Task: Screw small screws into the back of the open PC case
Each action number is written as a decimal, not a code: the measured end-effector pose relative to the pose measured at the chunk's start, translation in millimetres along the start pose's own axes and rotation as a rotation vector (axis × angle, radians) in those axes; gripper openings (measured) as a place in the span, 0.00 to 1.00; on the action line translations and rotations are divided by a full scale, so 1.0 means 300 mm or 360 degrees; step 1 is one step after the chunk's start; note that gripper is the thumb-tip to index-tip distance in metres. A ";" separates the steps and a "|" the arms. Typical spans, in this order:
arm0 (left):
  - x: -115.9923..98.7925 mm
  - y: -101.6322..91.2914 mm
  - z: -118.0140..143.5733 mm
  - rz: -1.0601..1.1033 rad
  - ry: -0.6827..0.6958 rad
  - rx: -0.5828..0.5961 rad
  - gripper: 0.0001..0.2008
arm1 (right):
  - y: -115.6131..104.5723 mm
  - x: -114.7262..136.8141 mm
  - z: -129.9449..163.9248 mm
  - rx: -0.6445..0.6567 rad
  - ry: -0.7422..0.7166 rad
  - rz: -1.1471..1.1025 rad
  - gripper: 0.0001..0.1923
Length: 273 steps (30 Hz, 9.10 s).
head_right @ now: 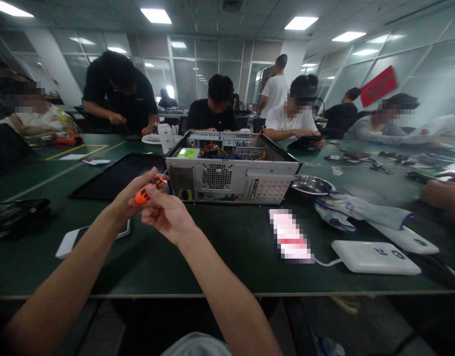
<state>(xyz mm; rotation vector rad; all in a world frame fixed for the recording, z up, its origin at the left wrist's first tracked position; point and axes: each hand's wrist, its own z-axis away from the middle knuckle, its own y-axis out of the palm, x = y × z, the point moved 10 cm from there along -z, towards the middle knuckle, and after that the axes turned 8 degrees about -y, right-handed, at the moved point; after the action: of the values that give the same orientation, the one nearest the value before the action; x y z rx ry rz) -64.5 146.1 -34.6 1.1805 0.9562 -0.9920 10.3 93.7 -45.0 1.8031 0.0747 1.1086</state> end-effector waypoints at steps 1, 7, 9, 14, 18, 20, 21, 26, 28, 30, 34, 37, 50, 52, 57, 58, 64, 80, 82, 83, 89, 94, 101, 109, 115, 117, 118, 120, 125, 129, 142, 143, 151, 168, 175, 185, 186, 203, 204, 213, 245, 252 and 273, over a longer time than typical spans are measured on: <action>-0.014 -0.002 0.004 -0.0068 0.0056 -0.0033 0.22 | -0.003 0.001 -0.001 -0.0006 -0.0010 0.0027 0.15; -0.156 -0.006 0.198 -0.0626 0.1063 -0.0364 0.21 | -0.020 0.029 -0.001 -0.0079 -0.0038 0.0250 0.17; -0.173 0.035 0.305 -0.0912 0.1499 -0.0379 0.21 | -0.023 0.032 -0.004 -0.0099 -0.0028 0.0278 0.17; -0.121 0.065 0.413 -0.1303 0.1909 -0.0613 0.24 | -0.037 0.026 -0.018 -0.0124 -0.0054 0.0250 0.16; -0.094 0.068 0.415 -0.1388 0.1952 -0.0764 0.19 | -0.043 0.028 -0.021 -0.0082 -0.0068 0.0211 0.15; -0.088 0.078 0.407 -0.1439 0.1905 -0.0758 0.18 | -0.044 0.036 -0.018 -0.0062 -0.0059 0.0167 0.13; -0.087 0.079 0.405 -0.1442 0.1876 -0.0764 0.17 | -0.044 0.036 -0.015 -0.0056 -0.0034 0.0121 0.12; -0.094 0.060 0.430 -0.1345 0.1848 -0.0898 0.13 | -0.049 0.011 -0.008 -0.0083 0.0139 -0.0100 0.15; -0.097 0.053 0.445 -0.1365 0.1924 -0.0994 0.11 | -0.053 0.015 -0.015 -0.0085 0.0086 -0.0107 0.12; -0.100 0.050 0.473 -0.1413 0.2098 -0.1146 0.10 | -0.056 0.020 -0.024 -0.0071 0.0019 -0.0088 0.08; -0.092 0.065 0.504 -0.1518 0.2393 -0.1264 0.10 | -0.063 0.016 -0.040 -0.0048 -0.0054 -0.0050 0.03; -0.085 0.083 0.517 -0.1544 0.2506 -0.1198 0.14 | -0.063 0.020 -0.052 -0.0030 -0.0133 -0.0045 0.04; -0.053 0.140 0.512 -0.1788 0.2592 -0.1077 0.16 | -0.084 0.035 -0.056 -0.0136 -0.0126 -0.0081 0.06; -0.054 0.135 0.515 -0.1762 0.2608 -0.1119 0.14 | -0.090 0.044 -0.058 -0.0205 -0.0067 -0.0054 0.12; -0.058 0.101 0.523 -0.1612 0.2657 -0.1114 0.17 | -0.058 0.084 -0.080 -0.0200 0.0055 0.0039 0.15; -0.061 0.093 0.523 -0.1581 0.2652 -0.1115 0.16 | -0.051 0.089 -0.085 -0.0180 0.0075 0.0057 0.15; -0.066 0.083 0.514 -0.1525 0.2622 -0.1070 0.16 | -0.067 0.084 -0.097 -0.0074 0.0059 0.0136 0.14; -0.031 0.143 0.488 -0.1761 0.2531 -0.0780 0.22 | -0.132 0.096 -0.119 -0.0201 -0.0236 0.0213 0.12; -0.035 0.141 0.489 -0.1707 0.2517 -0.0802 0.18 | -0.131 0.093 -0.117 -0.0213 -0.0232 0.0215 0.11; -0.038 0.139 0.491 -0.1676 0.2514 -0.0831 0.17 | -0.128 0.090 -0.114 -0.0217 -0.0206 0.0210 0.10; -0.044 0.091 0.478 -0.1542 0.2469 -0.1030 0.10 | -0.063 0.081 -0.091 -0.0007 -0.0080 0.0082 0.14; -0.057 0.030 0.478 -0.1383 0.2457 -0.1103 0.15 | -0.070 0.085 -0.101 -0.0019 -0.0187 0.0205 0.09; -0.068 0.087 0.484 -0.1645 0.2406 -0.0989 0.20 | -0.073 0.082 -0.118 -0.0106 -0.0279 0.0188 0.07; -0.079 0.042 0.487 -0.1445 0.2392 -0.1180 0.14 | -0.080 0.055 -0.103 -0.0127 -0.0129 0.0130 0.07; -0.086 0.032 0.483 -0.1435 0.2339 -0.1214 0.14 | -0.082 0.068 -0.104 -0.0069 -0.0215 0.0173 0.06; -0.088 0.049 0.491 -0.1472 0.2370 -0.1179 0.19 | -0.084 0.069 -0.108 -0.0071 -0.0243 0.0162 0.03; -0.087 0.062 0.495 -0.1511 0.2393 -0.1153 0.21 | -0.086 0.068 -0.110 -0.0081 -0.0246 0.0159 0.02; -0.083 0.086 0.499 -0.1598 0.2428 -0.1101 0.21 | -0.091 0.066 -0.113 -0.0117 -0.0243 0.0156 0.03; -0.078 0.076 0.503 -0.1563 0.2470 -0.1153 0.13 | -0.097 0.066 -0.113 -0.0183 -0.0224 0.0136 0.10; -0.082 0.035 0.495 -0.1455 0.2431 -0.1248 0.12 | -0.076 0.043 -0.103 -0.0124 -0.0080 0.0131 0.06; -0.078 0.096 0.497 -0.1563 0.2471 -0.0986 0.21 | -0.087 0.054 -0.130 -0.0106 -0.0252 0.0166 0.07; -0.080 0.091 0.499 -0.1548 0.2475 -0.1009 0.20 | -0.085 0.054 -0.132 -0.0108 -0.0266 0.0164 0.07; -0.085 0.018 0.491 -0.1303 0.2399 -0.1204 0.14 | -0.054 0.053 -0.113 -0.0090 -0.0201 0.0051 0.13; -0.078 0.038 0.473 -0.1420 0.2300 -0.1165 0.13 | -0.081 0.047 -0.133 -0.0085 -0.0209 0.0086 0.05; -0.062 0.015 0.446 -0.1361 0.2237 -0.1156 0.16 | -0.057 0.063 -0.097 -0.0054 -0.0100 0.0170 0.12; -0.038 0.092 0.447 -0.1562 0.2197 -0.0746 0.18 | -0.090 0.065 -0.104 -0.0140 -0.0154 0.0186 0.08; -0.038 0.100 0.445 -0.1566 0.2188 -0.0693 0.17 | -0.093 0.063 -0.104 -0.0151 -0.0152 0.0188 0.07; -0.047 0.006 0.437 -0.1382 0.2045 -0.1149 0.18 | -0.099 0.067 -0.098 -0.0114 -0.0148 0.0216 0.07; -0.048 0.009 0.438 -0.1372 0.2051 -0.1119 0.19 | -0.102 0.067 -0.101 -0.0117 -0.0152 0.0222 0.08; -0.052 0.066 0.459 -0.1497 0.2214 -0.1026 0.14 | -0.094 0.092 -0.106 -0.0108 -0.0259 0.0223 0.09; -0.050 0.004 0.441 -0.1305 0.2112 -0.1119 0.18 | -0.067 0.067 -0.097 -0.0041 -0.0216 0.0175 0.10; -0.058 0.050 0.465 -0.1448 0.2236 -0.1077 0.14 | -0.078 0.076 -0.100 -0.0087 -0.0280 0.0177 0.08; -0.066 0.043 0.477 -0.1410 0.2307 -0.1121 0.11 | -0.100 0.075 -0.102 -0.0159 -0.0299 0.0223 0.08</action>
<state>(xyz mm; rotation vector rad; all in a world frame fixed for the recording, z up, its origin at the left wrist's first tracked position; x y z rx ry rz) -47.7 7.9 6.6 0.6903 2.8463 -0.1453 13.7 141.7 -49.8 1.8350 -0.2180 1.0161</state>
